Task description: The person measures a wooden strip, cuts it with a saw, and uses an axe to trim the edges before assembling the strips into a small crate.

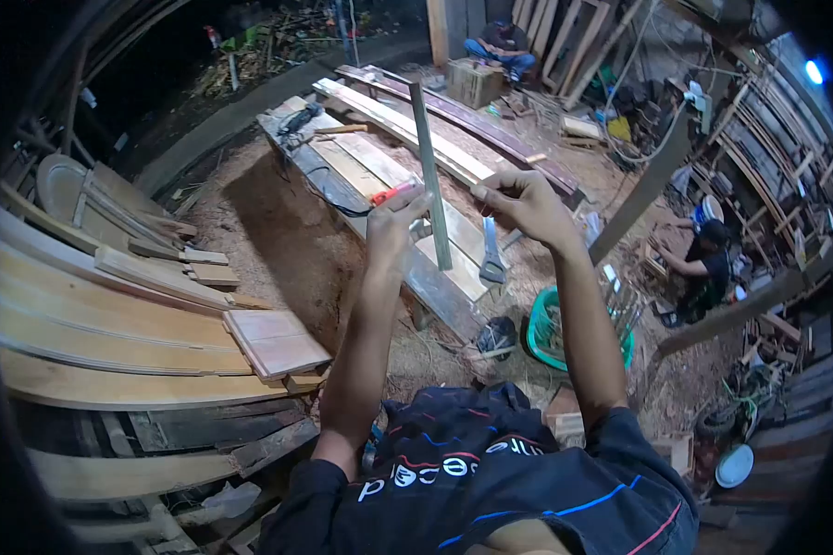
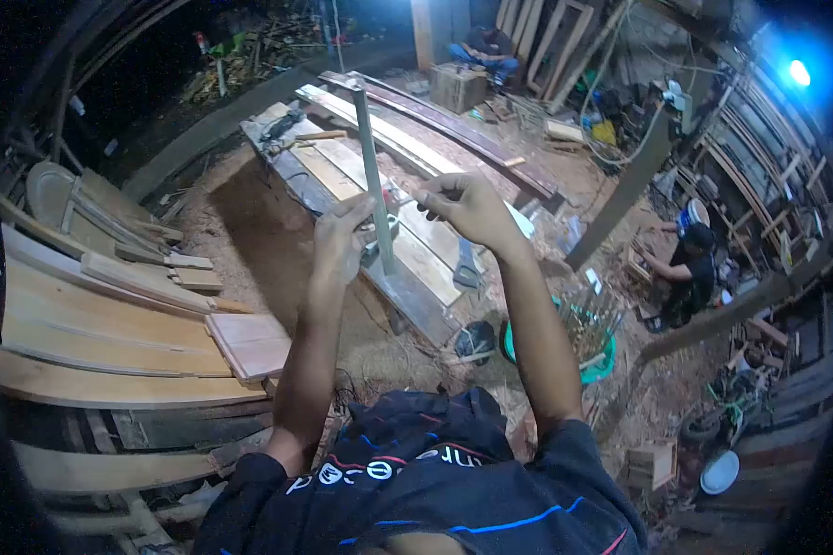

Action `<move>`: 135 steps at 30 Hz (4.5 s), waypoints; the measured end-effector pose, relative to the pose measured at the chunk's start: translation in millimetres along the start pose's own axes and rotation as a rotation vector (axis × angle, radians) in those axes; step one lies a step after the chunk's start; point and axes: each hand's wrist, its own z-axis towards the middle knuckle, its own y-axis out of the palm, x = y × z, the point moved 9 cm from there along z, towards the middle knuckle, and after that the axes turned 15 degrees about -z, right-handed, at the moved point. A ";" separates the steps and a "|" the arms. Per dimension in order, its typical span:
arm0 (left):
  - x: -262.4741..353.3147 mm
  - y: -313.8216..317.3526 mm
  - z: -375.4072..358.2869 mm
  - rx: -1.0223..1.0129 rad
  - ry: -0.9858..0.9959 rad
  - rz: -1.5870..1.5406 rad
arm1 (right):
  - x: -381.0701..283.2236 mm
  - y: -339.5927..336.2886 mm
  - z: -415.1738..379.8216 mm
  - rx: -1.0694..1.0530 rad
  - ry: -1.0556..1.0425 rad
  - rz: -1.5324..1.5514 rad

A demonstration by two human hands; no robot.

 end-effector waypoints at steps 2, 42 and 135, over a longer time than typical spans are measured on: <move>-13.6 10.3 -2.7 -0.050 -0.065 -0.007 | 6.8 4.3 -11.7 -0.044 -0.028 -0.027; -370.9 352.8 -154.5 -0.887 -0.787 -0.235 | 88.7 -191.5 -471.7 1.175 0.766 -0.789; -1106.7 -380.8 -491.7 -1.432 -0.932 0.378 | 739.8 431.6 -922.5 0.843 2.286 -0.454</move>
